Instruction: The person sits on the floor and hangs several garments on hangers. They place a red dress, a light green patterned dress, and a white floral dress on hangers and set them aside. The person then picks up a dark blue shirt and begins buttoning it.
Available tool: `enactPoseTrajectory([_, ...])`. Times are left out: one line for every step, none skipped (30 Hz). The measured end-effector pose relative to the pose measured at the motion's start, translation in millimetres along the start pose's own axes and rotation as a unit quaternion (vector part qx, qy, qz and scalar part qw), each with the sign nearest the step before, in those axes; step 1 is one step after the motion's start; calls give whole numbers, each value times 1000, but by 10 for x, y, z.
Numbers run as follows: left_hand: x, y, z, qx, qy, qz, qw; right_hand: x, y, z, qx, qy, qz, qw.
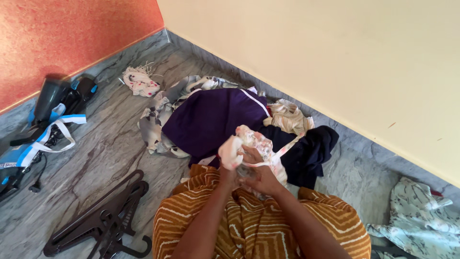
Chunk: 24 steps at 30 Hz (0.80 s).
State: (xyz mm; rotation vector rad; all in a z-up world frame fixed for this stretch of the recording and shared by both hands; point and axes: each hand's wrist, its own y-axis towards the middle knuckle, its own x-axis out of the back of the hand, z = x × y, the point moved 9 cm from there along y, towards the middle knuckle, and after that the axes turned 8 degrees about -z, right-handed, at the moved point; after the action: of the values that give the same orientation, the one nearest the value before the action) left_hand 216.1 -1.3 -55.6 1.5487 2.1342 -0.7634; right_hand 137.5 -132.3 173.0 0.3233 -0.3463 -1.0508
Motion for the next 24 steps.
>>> enactPoseTrajectory([12,35,-159,-14,-24,-23,999,57,9,70,35,-102,-10,994])
enactPoseTrajectory([27,51,-342,-28,-48,-47,997,109,4,111,71,-202,-19,977])
enactPoseTrajectory([47,42,-529,-41,-72,-71,994,162,-17,119,104,-300,-29,948])
enactPoseTrajectory([60,22,-710,-53,-96,-94,990,282,-25,30,80,-287,-47,954])
enactPoseTrajectory([75,-11,-880,-53,-128,-100,985,395,-37,-86,54,-271,-65,959])
enactPoseTrajectory([100,-42,-1040,-52,-161,-105,980,518,-49,-218,27,-255,-83,963])
enactPoseTrajectory([116,-73,-1160,-51,-192,-110,974,684,-63,-347,1,-231,-133,964])
enactPoseTrajectory([142,-107,-1220,-45,-199,-121,971,846,-84,-478,-25,-205,-183,961])
enactPoseTrajectory([184,-124,-1265,-39,-206,-131,969,1004,-106,-600,-50,-179,-232,955])
enactPoseTrajectory([227,-124,-1276,-33,-213,-141,966,1095,-114,-708,-71,-136,-249,956])
enactPoseTrajectory([185,-104,-1242,-27,-203,-117,972,1184,-121,-790,-91,-94,-265,955])
enactPoseTrajectory([135,-95,-1157,-21,-193,-93,977,1244,-127,-851,-110,-52,-281,952])
enactPoseTrajectory([82,-100,-1034,-14,-183,-69,981,1271,-137,-881,-126,-11,-286,950])
enactPoseTrajectory([-2,-134,-858,-7,-134,-43,990,1287,-145,-889,-141,31,-291,946])
enactPoseTrajectory([-100,-161,-690,1,-86,-16,996,1291,-146,-883,-156,72,-295,940])
enactPoseTrajectory([-266,-209,-548,-9,21,47,999,1237,-129,-870,-172,122,-273,938])
enactPoseTrajectory([-446,-331,-353,-19,126,109,986,1177,-128,-850,-189,172,-250,934])
enactPoseTrajectory([-625,-487,-150,-28,229,169,958,1108,-128,-837,-205,221,-227,926])
enactPoseTrajectory([-780,-642,25,-36,328,225,917,1057,-121,-809,-203,231,-203,930])
enactPoseTrajectory([-905,-739,-56,-135,365,221,894,1000,-115,-808,-202,242,-179,932])
enactPoseTrajectory([-1036,-867,-154,-233,396,215,862,959,-118,-827,-202,251,-153,934])
enactPoseTrajectory([-1151,-1003,-283,-328,424,207,818,970,-114,-883,-196,216,-150,945])
enactPoseTrajectory([-1185,-1050,-305,-310,434,224,816,958,-109,-976,-190,182,-147,954])
enactPoseTrajectory([-1209,-1085,-349,-292,442,241,813,969,-123,-1075,-184,147,-143,961])
